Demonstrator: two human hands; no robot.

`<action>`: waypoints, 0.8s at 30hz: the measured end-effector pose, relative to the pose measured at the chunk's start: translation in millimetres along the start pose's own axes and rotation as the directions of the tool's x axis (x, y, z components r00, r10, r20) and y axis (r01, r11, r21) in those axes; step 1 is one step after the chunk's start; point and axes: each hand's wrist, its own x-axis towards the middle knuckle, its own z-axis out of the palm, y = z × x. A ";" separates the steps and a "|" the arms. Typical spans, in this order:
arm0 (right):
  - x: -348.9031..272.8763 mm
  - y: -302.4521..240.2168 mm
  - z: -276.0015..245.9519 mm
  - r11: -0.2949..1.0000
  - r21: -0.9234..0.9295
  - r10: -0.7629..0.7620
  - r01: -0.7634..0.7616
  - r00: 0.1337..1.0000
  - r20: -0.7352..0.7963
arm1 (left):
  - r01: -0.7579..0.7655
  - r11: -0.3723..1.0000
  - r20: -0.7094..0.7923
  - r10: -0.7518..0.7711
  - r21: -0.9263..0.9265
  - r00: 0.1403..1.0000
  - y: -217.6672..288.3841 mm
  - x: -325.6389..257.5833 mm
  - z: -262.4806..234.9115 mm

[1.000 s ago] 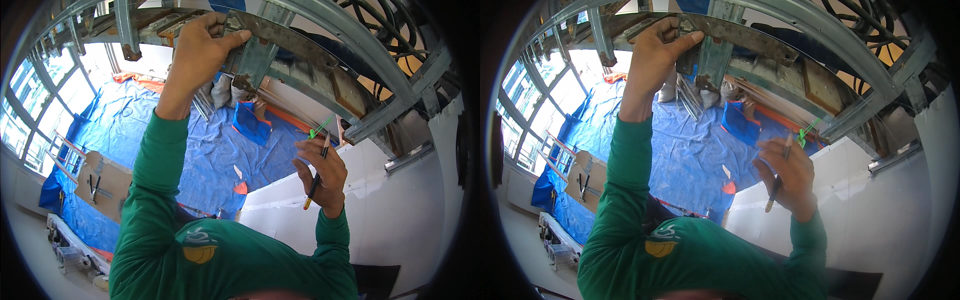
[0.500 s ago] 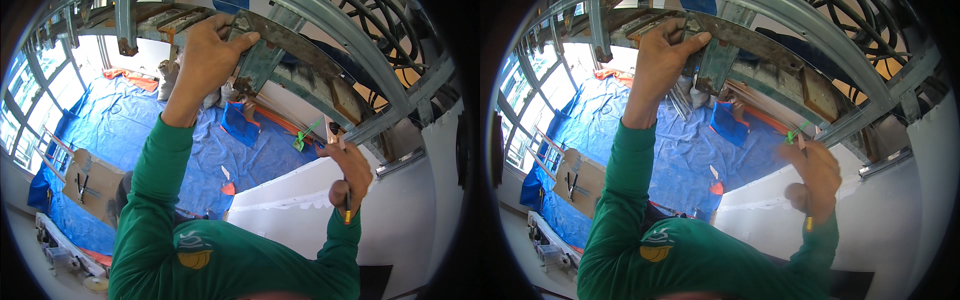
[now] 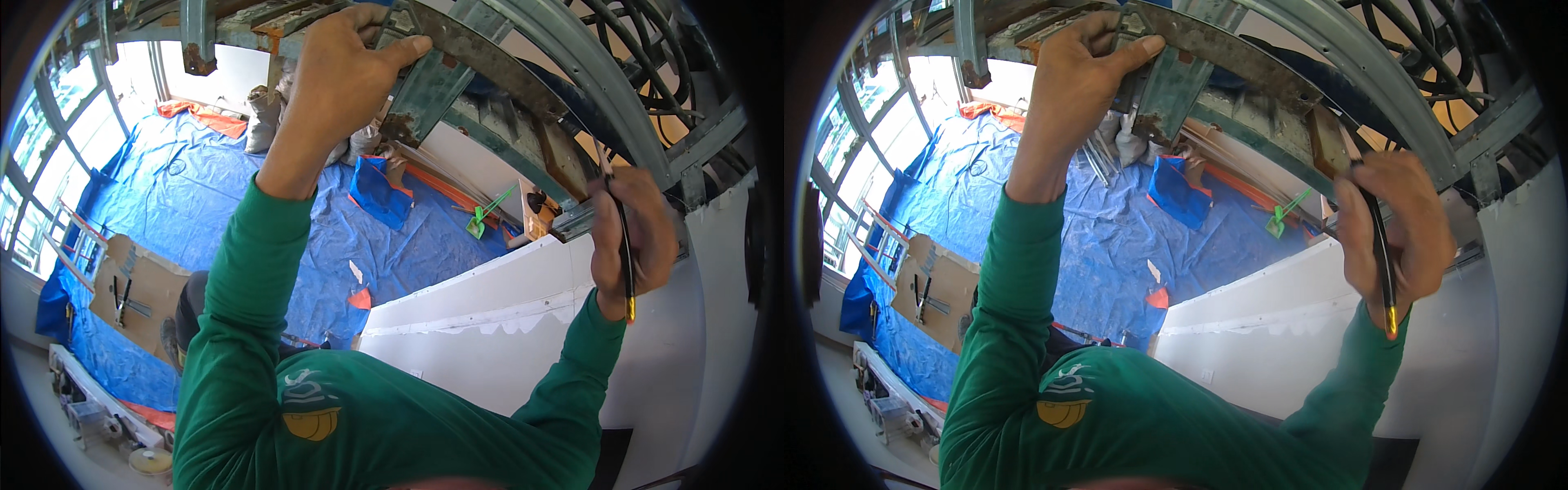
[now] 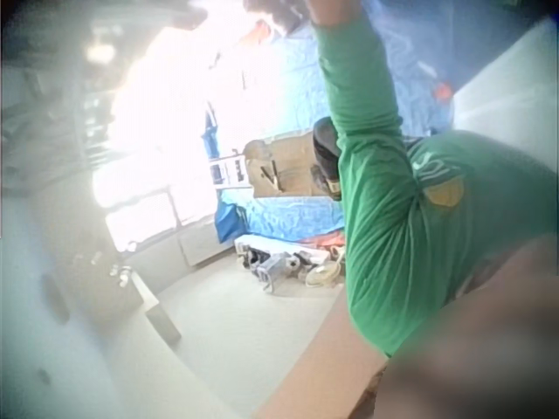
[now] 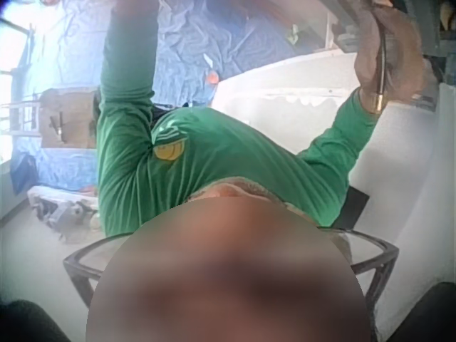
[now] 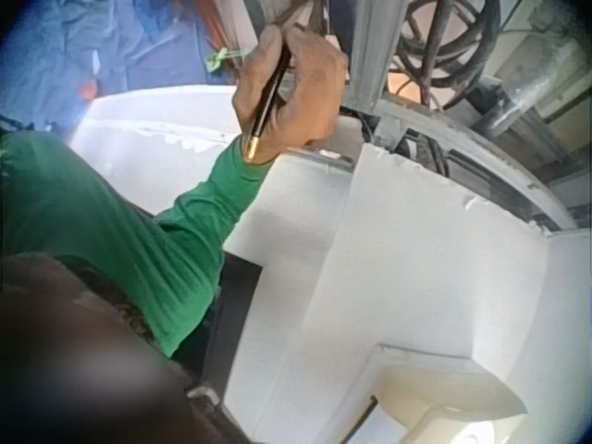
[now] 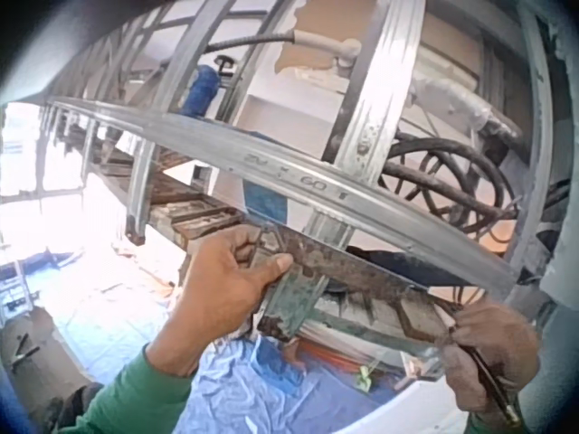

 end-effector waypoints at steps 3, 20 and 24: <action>17.8 5.5 -0.8 0.992 -0.094 -0.076 0.085 0.993 0.089 | 0.023 0.994 -0.001 -0.023 0.106 1.000 -0.8 0.0 -2.5; 75.3 39.0 18.1 1.000 -0.004 -0.019 0.020 0.972 0.233 | -0.013 0.999 0.007 0.013 -0.035 1.000 -5.2 2.8 1.4; 74.7 47.5 20.3 0.999 0.038 -0.016 0.007 0.972 0.235 | -0.121 0.992 0.011 0.121 -0.036 0.993 -0.6 0.9 0.5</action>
